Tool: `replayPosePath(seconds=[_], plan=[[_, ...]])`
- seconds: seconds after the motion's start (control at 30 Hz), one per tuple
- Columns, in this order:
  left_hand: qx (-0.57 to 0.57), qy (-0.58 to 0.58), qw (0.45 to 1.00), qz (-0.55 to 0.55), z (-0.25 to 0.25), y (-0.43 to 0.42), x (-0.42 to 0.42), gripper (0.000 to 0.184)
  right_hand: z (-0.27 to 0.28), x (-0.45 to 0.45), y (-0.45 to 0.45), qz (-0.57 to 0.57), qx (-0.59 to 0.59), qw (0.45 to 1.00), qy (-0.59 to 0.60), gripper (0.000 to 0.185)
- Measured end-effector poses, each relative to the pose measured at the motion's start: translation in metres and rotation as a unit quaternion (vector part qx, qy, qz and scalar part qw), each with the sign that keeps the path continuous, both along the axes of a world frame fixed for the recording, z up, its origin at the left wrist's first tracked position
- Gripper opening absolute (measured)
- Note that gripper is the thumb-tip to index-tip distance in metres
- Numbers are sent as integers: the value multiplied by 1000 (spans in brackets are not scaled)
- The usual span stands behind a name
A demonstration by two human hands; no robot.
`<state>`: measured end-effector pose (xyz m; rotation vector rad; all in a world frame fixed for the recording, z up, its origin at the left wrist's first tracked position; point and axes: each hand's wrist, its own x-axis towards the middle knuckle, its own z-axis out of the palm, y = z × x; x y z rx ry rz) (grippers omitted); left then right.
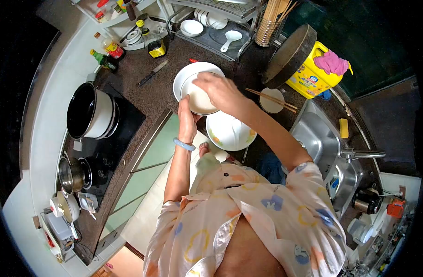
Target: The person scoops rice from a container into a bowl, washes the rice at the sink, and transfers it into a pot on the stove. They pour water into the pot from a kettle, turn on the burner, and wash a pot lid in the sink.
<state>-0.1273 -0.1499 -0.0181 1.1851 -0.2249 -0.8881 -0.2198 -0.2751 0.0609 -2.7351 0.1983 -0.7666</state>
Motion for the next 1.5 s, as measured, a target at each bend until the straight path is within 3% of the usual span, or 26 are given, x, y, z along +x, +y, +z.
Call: replayPosePath(seconds=[0.07,0.2,0.27,0.37,0.47,0.53,0.6,0.63,0.73,0.77,0.83,0.87,0.9,0.93,1.0,1.1,1.13,1.23,1.3,1.33,1.4,1.43,1.5], plan=[[13,14,1000,-17,-5,-4,11,47,39,-2,5,-43,70,996,-32,31],[13,29,999,-22,-12,-16,35,47,36,13,4,-70,124,980,-139,20],[8,43,999,-28,-22,-15,42,46,-27,22,-4,-40,-28,996,-68,19],[25,25,998,-43,-28,-25,60,45,-25,39,-15,-41,-85,993,-66,11],[36,30,998,-49,-27,-22,68,43,24,40,-7,-138,90,979,-117,11],[49,24,997,-53,-21,-23,73,43,36,43,1,-146,118,971,-147,12],[53,9,997,-57,-32,-27,81,39,11,56,1,-134,159,951,-227,12],[56,9,996,-66,-32,-25,81,39,-36,61,-9,-125,-27,988,-82,11],[9,23,999,-33,-16,-31,82,36,-28,59,-15,-113,-83,988,-65,10],[10,26,999,-32,-21,-32,85,36,-11,58,-17,-148,-21,979,-135,11],[24,43,998,-50,-34,-24,100,40,8,48,-15,-208,125,945,-220,14],[11,29,994,-101,-31,-22,106,53,8,44,-20,-210,218,928,-219,15],[10,29,994,-104,-29,-24,107,53,6,39,-24,-208,309,903,-214,17],[-5,49,993,-104,-28,-28,107,53,1,34,-28,-210,306,904,-214,17],[-20,68,992,-106,-29,-34,109,54,-17,27,-34,-201,470,838,-192,19],[4,86,988,-128,-26,-43,105,55,-35,19,-31,-225,516,809,-169,20],[18,73,993,-94,-23,-40,99,47,-41,17,-29,-228,515,809,-171,20],[27,64,995,-68,-20,-37,103,48,-66,17,-22,-243,536,787,-186,20],[54,35,996,-67,-23,-35,111,48,-81,22,-19,-247,634,704,-203,22],[65,11,995,-74,-26,-35,116,49,-88,24,-18,-247,634,703,-207,22],[76,-16,994,-83,-24,-36,119,50,-92,29,-13,-209,767,566,-217,25],[65,-43,994,-80,-24,-35,120,52,-102,35,-16,-208,769,563,-220,25],[59,-72,992,-79,-19,-33,118,53,-122,47,-20,-160,860,421,-241,25]])
